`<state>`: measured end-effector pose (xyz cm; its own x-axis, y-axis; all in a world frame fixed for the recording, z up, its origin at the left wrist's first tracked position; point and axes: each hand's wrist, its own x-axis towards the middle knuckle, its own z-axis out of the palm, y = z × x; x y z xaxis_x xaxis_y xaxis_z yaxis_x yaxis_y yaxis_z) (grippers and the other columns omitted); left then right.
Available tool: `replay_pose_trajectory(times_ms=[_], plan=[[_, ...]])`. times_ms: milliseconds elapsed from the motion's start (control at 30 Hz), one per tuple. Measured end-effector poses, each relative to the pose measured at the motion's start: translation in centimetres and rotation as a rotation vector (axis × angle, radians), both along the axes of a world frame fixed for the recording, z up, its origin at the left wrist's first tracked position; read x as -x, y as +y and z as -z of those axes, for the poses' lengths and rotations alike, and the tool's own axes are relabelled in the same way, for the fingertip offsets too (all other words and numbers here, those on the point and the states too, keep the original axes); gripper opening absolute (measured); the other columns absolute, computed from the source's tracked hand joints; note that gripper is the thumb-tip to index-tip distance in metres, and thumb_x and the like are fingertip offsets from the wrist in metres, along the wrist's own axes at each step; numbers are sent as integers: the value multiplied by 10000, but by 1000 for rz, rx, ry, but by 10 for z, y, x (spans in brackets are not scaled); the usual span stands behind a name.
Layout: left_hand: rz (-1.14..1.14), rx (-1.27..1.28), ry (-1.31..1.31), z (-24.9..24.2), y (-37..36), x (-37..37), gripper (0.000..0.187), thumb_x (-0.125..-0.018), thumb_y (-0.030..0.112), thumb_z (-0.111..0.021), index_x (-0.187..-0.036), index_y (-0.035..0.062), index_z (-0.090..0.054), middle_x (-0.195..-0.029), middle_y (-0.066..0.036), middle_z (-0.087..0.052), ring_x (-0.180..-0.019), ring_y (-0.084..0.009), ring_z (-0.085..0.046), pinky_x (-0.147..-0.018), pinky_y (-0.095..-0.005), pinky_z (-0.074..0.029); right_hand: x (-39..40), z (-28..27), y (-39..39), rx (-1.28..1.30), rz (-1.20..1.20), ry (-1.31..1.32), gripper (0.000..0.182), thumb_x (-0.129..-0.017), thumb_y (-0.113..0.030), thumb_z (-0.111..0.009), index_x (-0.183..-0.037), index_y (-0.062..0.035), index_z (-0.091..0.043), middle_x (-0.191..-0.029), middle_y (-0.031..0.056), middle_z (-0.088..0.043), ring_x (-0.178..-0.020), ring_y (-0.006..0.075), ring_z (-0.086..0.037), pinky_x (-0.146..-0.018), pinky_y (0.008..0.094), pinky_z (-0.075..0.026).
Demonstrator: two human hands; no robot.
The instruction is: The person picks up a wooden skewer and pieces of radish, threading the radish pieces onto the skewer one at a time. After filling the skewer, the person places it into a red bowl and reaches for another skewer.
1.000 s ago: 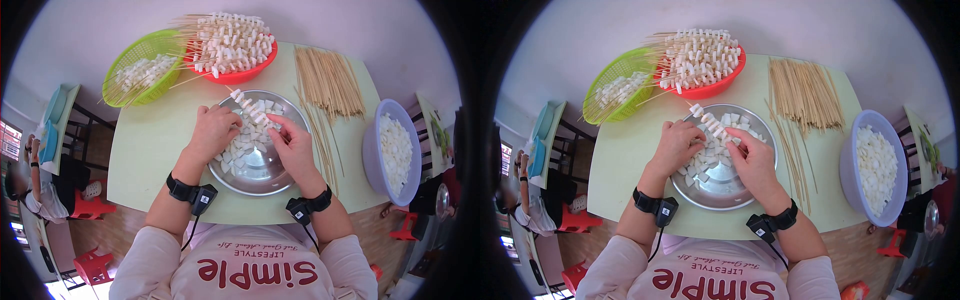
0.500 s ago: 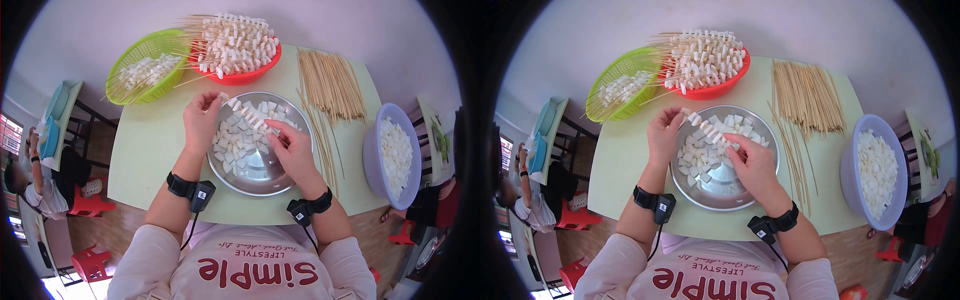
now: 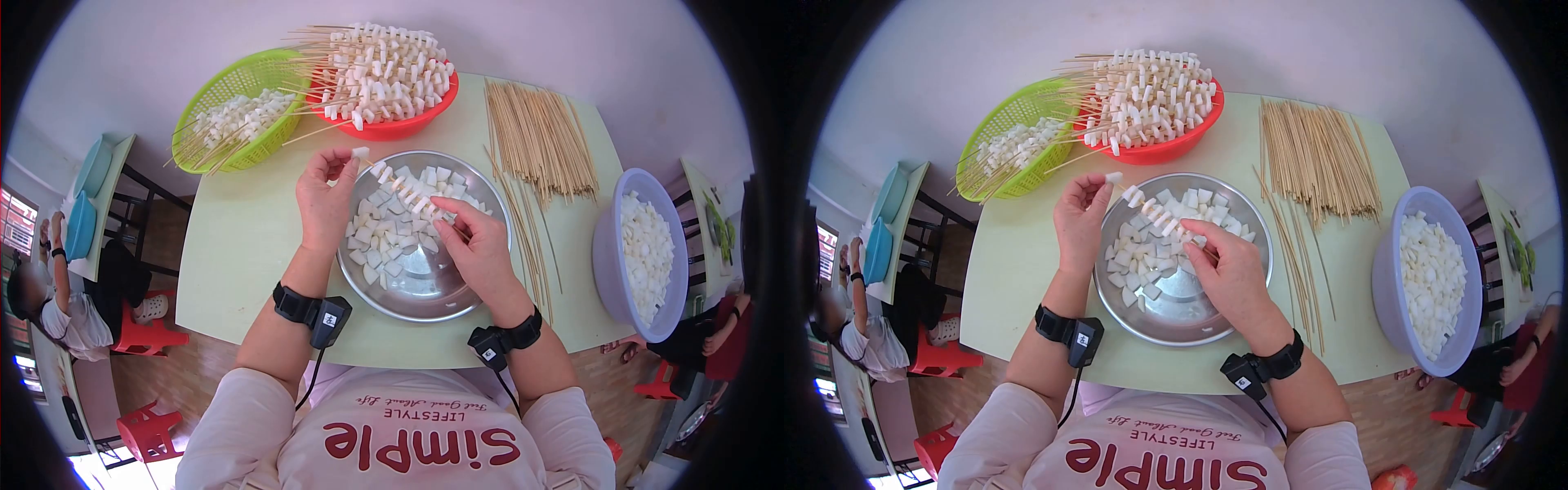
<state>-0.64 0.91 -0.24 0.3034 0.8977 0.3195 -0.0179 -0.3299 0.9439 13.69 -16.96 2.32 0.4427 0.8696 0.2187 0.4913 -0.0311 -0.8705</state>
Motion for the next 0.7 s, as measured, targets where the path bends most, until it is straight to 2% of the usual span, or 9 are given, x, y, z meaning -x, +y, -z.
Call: replay_pose_trajectory(times_ms=[167,233,700], plan=[[-21,-36,39,-3,-3,-1,144,-910,49,-635,-1034,-16,-603,-938,-34,-629,-830,-77,-576,-764,-215,-480,0,0,0,-3,8,-6,304,-856,-82,-661,-1161,-87,-658,-621,68,-536,-538,144,-496,-534,286,-421],[-51,-14,-27,-2,-4,-2,150,-867,57,-663,-993,-18,-630,-869,-36,-645,-795,-97,-566,-772,-245,-479,0,0,0,-3,12,-16,304,-857,-83,-662,-1161,-84,-657,-624,69,-540,-539,144,-498,-534,285,-422],[-53,-49,-49,0,-2,-3,146,-859,53,-669,-982,-16,-631,-858,-33,-640,-779,-92,-553,-757,-238,-473,0,0,0,1,9,0,293,-858,-79,-660,-1151,-83,-661,-632,71,-552,-543,141,-500,-539,281,-425]])
